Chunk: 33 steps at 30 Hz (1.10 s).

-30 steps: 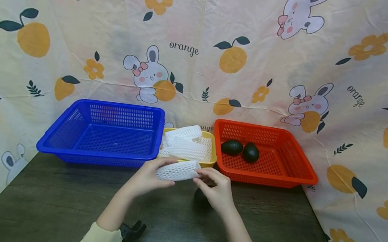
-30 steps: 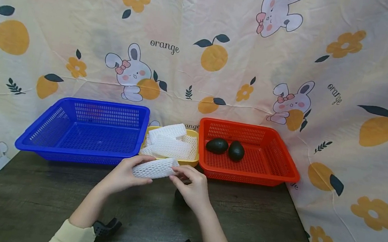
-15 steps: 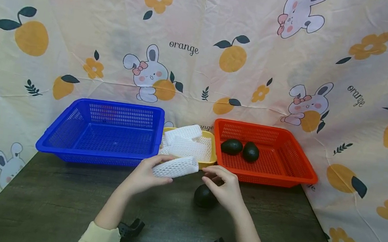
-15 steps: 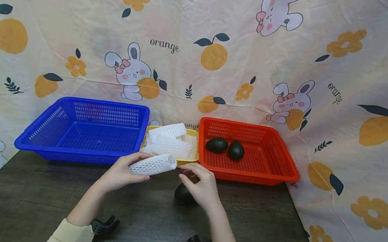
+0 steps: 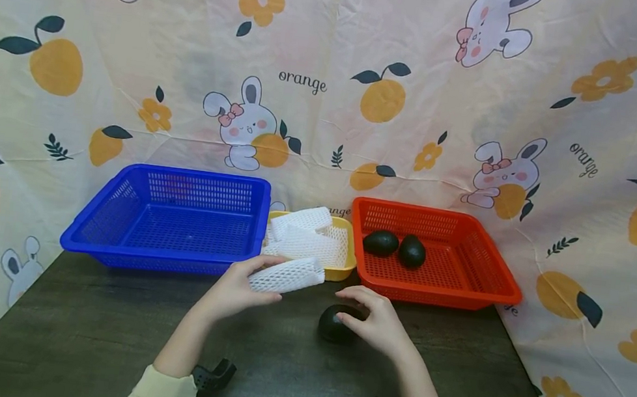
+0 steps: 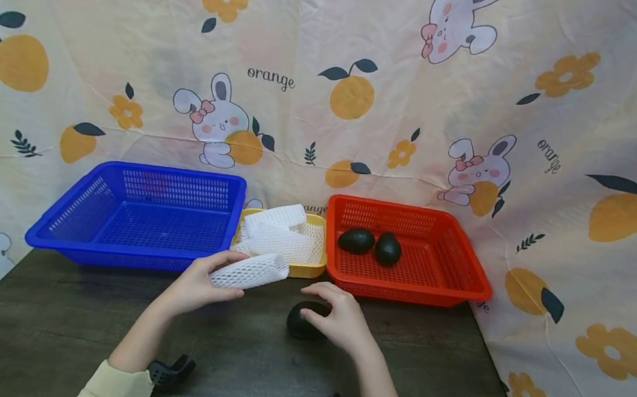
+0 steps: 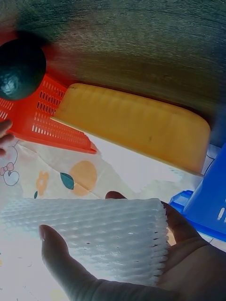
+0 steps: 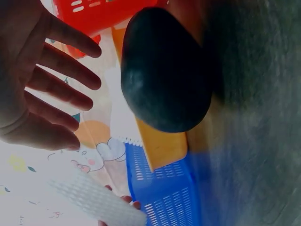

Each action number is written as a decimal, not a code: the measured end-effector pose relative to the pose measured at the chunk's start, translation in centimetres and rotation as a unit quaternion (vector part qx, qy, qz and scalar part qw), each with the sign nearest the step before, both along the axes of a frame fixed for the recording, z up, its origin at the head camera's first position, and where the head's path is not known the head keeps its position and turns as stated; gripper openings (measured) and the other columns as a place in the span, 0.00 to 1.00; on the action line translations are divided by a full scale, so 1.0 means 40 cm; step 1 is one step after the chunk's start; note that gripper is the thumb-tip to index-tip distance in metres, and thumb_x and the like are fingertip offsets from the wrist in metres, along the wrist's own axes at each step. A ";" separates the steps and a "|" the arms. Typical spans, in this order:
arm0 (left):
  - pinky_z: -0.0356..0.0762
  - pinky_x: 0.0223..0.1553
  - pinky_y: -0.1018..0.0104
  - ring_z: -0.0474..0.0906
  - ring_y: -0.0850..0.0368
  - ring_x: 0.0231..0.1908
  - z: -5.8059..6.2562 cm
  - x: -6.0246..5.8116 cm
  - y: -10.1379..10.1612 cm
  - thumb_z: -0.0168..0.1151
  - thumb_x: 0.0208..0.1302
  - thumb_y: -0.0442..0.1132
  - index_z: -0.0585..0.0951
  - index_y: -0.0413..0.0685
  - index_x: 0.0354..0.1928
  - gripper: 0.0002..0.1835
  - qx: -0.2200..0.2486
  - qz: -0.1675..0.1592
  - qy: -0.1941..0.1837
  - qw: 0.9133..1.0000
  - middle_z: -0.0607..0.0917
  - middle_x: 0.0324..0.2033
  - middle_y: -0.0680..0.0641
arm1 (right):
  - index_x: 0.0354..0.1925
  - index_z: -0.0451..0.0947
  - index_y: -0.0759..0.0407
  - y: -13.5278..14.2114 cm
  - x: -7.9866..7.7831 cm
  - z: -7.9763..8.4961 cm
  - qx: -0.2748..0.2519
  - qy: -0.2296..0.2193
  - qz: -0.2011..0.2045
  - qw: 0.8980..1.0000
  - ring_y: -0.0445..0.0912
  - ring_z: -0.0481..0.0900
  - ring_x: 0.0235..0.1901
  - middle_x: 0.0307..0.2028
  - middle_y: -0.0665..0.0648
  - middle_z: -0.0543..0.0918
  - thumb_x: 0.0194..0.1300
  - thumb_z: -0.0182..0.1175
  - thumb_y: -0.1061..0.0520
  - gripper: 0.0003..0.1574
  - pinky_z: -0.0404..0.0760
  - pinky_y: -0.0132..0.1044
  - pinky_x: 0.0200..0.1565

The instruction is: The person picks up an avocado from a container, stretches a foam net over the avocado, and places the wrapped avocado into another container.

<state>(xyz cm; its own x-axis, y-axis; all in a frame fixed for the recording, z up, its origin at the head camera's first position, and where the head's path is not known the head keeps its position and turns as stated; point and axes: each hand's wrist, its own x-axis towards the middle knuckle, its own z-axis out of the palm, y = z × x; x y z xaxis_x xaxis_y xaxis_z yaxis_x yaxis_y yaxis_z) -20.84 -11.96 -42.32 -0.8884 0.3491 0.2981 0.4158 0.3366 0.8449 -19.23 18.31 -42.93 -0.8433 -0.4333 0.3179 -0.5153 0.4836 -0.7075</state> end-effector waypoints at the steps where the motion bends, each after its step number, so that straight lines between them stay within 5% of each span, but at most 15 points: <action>1: 0.71 0.44 0.54 0.75 0.53 0.46 0.000 0.000 0.000 0.76 0.49 0.41 0.78 0.56 0.58 0.31 0.000 -0.001 0.000 1.000 0.79 0.54 0.55 | 0.50 0.81 0.52 0.002 0.000 -0.003 0.006 -0.011 0.002 1.000 0.52 0.79 0.47 0.48 0.50 0.81 0.55 0.71 0.57 0.22 0.77 0.52 0.47; 8: 0.71 0.45 0.54 0.74 0.53 0.47 -0.001 0.001 -0.002 0.76 0.49 0.41 0.77 0.56 0.58 0.31 0.001 -0.005 -0.006 1.000 0.78 0.55 0.55 | 0.55 0.78 0.53 0.016 0.001 -0.018 0.050 -0.056 0.010 0.997 0.46 0.74 0.54 0.52 0.48 0.78 0.54 0.72 0.56 0.29 0.72 0.49 0.55; 19: 0.68 0.49 0.52 0.73 0.53 0.49 -0.005 0.000 -0.001 0.76 0.50 0.41 0.77 0.54 0.59 0.31 -0.003 -0.013 -0.012 1.000 0.78 0.56 0.55 | 0.64 0.70 0.57 0.017 -0.009 -0.057 0.104 -0.082 0.047 0.990 0.51 0.68 0.61 0.62 0.55 0.72 0.52 0.73 0.55 0.42 0.67 0.53 0.58; 33: 0.71 0.49 0.53 0.74 0.51 0.50 0.001 0.002 -0.001 0.75 0.51 0.40 0.75 0.41 0.60 0.33 -0.003 -0.011 -0.023 1.000 0.78 0.56 0.47 | 0.64 0.70 0.55 0.002 -0.007 -0.074 0.167 -0.058 0.025 0.984 0.54 0.68 0.60 0.61 0.58 0.71 0.52 0.73 0.58 0.42 0.69 0.53 0.56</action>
